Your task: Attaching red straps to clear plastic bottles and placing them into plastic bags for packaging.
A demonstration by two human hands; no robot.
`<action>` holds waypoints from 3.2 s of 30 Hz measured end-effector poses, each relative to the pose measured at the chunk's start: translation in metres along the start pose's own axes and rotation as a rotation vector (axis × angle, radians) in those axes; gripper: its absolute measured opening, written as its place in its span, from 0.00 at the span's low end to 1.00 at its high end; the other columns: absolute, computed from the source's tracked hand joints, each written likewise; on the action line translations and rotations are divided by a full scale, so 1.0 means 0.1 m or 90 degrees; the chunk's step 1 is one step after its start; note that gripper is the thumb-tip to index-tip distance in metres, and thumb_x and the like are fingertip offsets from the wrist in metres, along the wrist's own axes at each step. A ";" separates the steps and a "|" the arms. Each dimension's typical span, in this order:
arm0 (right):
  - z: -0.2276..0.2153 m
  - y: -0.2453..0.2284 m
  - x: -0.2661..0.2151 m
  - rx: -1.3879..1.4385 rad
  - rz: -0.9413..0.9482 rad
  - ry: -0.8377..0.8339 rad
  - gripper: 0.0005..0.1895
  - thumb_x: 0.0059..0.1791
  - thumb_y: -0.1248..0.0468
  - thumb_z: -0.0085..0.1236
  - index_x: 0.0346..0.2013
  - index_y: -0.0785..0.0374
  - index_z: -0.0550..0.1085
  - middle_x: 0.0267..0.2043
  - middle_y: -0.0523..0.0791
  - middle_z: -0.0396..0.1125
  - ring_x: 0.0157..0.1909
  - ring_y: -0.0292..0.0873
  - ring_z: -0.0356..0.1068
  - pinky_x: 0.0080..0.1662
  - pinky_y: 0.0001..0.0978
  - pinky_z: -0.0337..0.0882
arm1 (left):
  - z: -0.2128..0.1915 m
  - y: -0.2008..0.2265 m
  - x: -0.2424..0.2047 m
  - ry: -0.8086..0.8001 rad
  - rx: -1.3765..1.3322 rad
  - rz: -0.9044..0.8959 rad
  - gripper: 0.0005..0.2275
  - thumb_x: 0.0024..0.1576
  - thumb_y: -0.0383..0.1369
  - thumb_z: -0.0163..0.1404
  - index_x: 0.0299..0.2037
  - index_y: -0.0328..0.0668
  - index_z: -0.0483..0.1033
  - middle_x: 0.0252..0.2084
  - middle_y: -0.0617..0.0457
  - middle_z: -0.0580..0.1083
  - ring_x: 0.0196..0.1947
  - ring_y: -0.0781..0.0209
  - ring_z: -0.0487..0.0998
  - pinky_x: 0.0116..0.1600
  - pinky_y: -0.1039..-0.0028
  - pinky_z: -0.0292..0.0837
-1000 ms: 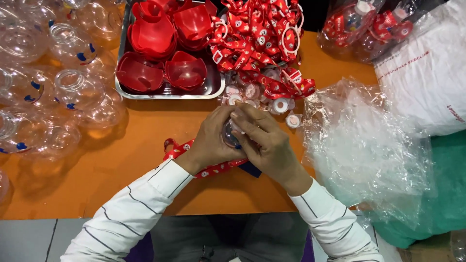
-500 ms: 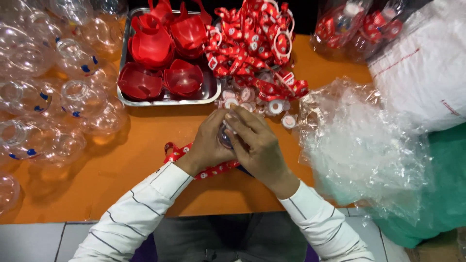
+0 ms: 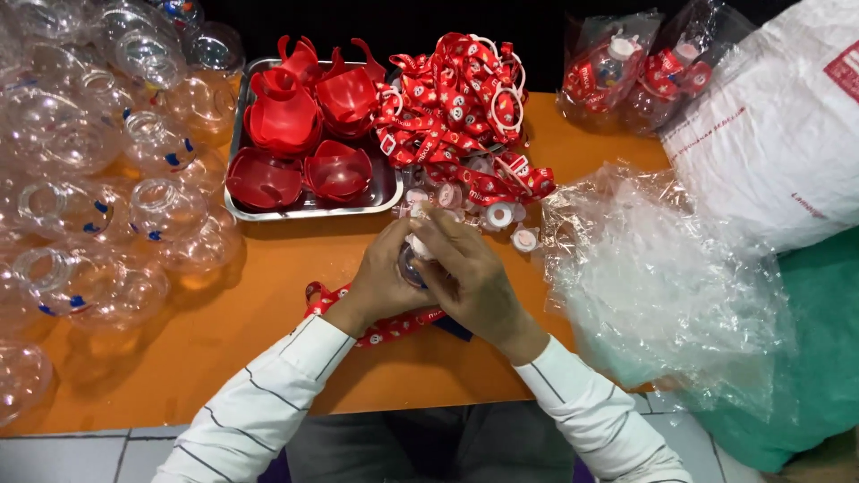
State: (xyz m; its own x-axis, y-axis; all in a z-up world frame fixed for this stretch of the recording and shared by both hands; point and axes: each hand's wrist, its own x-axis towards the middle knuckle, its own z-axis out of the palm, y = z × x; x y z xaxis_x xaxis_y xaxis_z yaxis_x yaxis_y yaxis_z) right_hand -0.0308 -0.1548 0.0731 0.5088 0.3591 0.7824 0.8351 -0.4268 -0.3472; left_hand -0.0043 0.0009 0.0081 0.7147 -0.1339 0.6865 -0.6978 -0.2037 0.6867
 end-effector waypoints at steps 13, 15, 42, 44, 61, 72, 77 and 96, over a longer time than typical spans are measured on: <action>0.03 0.22 -0.20 0.193 0.081 0.070 0.25 0.49 0.65 0.63 0.60 0.70 0.73 0.57 0.56 0.72 0.59 0.59 0.73 0.59 0.49 0.72 | -0.09 0.20 0.00 0.012 -0.062 0.044 0.24 0.57 0.40 0.55 0.61 0.36 0.71 0.55 0.41 0.74 0.56 0.42 0.76 0.61 0.56 0.70; 0.03 0.21 -0.21 0.204 0.098 0.096 0.23 0.52 0.63 0.59 0.60 0.70 0.73 0.56 0.56 0.72 0.58 0.57 0.73 0.58 0.48 0.73 | -0.09 0.22 0.04 -0.008 -0.094 0.050 0.19 0.61 0.36 0.50 0.59 0.35 0.71 0.53 0.40 0.75 0.54 0.42 0.77 0.58 0.55 0.73; 0.22 0.17 -0.31 0.209 0.167 0.159 0.21 0.57 0.61 0.44 0.60 0.70 0.73 0.44 0.51 0.71 0.47 0.48 0.72 0.53 0.41 0.71 | -0.02 0.19 0.02 0.044 0.026 0.083 0.18 0.61 0.43 0.52 0.50 0.32 0.76 0.45 0.41 0.76 0.43 0.41 0.79 0.48 0.58 0.75; 0.24 0.18 -0.33 0.210 0.167 0.162 0.21 0.57 0.60 0.44 0.60 0.70 0.73 0.44 0.52 0.71 0.47 0.48 0.72 0.54 0.42 0.70 | -0.02 0.21 0.03 0.044 0.021 0.077 0.18 0.61 0.43 0.53 0.50 0.33 0.76 0.44 0.42 0.76 0.42 0.42 0.79 0.48 0.58 0.75; 0.31 0.24 -0.39 0.283 0.107 0.022 0.60 0.39 0.67 0.67 0.76 0.74 0.40 0.66 0.58 0.63 0.69 0.55 0.61 0.72 0.50 0.53 | -0.09 0.35 0.04 0.082 -0.008 0.063 0.18 0.57 0.36 0.58 0.53 0.32 0.75 0.49 0.41 0.76 0.53 0.39 0.76 0.58 0.52 0.70; 0.30 0.28 -0.42 0.203 0.132 0.011 0.64 0.38 0.60 0.72 0.76 0.74 0.41 0.64 0.56 0.66 0.67 0.57 0.64 0.74 0.55 0.43 | -0.12 0.41 0.05 0.054 0.035 0.046 0.17 0.58 0.35 0.58 0.54 0.33 0.75 0.47 0.42 0.76 0.52 0.41 0.77 0.60 0.53 0.68; 0.25 0.23 -0.42 0.173 0.138 0.010 0.63 0.39 0.58 0.73 0.77 0.73 0.42 0.64 0.56 0.65 0.67 0.57 0.64 0.73 0.55 0.48 | -0.17 0.43 0.06 0.013 0.045 0.030 0.18 0.59 0.35 0.56 0.56 0.34 0.75 0.48 0.43 0.77 0.52 0.41 0.77 0.58 0.54 0.68; 0.29 0.31 -0.45 0.142 0.109 0.063 0.56 0.38 0.55 0.73 0.73 0.74 0.55 0.58 0.56 0.70 0.58 0.57 0.71 0.62 0.48 0.67 | -0.25 0.30 0.09 -0.043 -0.021 0.028 0.29 0.49 0.42 0.65 0.55 0.29 0.74 0.52 0.38 0.76 0.55 0.35 0.77 0.60 0.49 0.70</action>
State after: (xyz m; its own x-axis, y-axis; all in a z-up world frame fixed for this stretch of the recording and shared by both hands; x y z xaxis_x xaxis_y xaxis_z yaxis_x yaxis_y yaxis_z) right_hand -0.0218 -0.1597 0.0121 0.6325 0.2104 0.7454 0.7698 -0.2769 -0.5750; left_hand -0.0202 0.0181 0.0404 0.6846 -0.2075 0.6988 -0.7286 -0.1639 0.6651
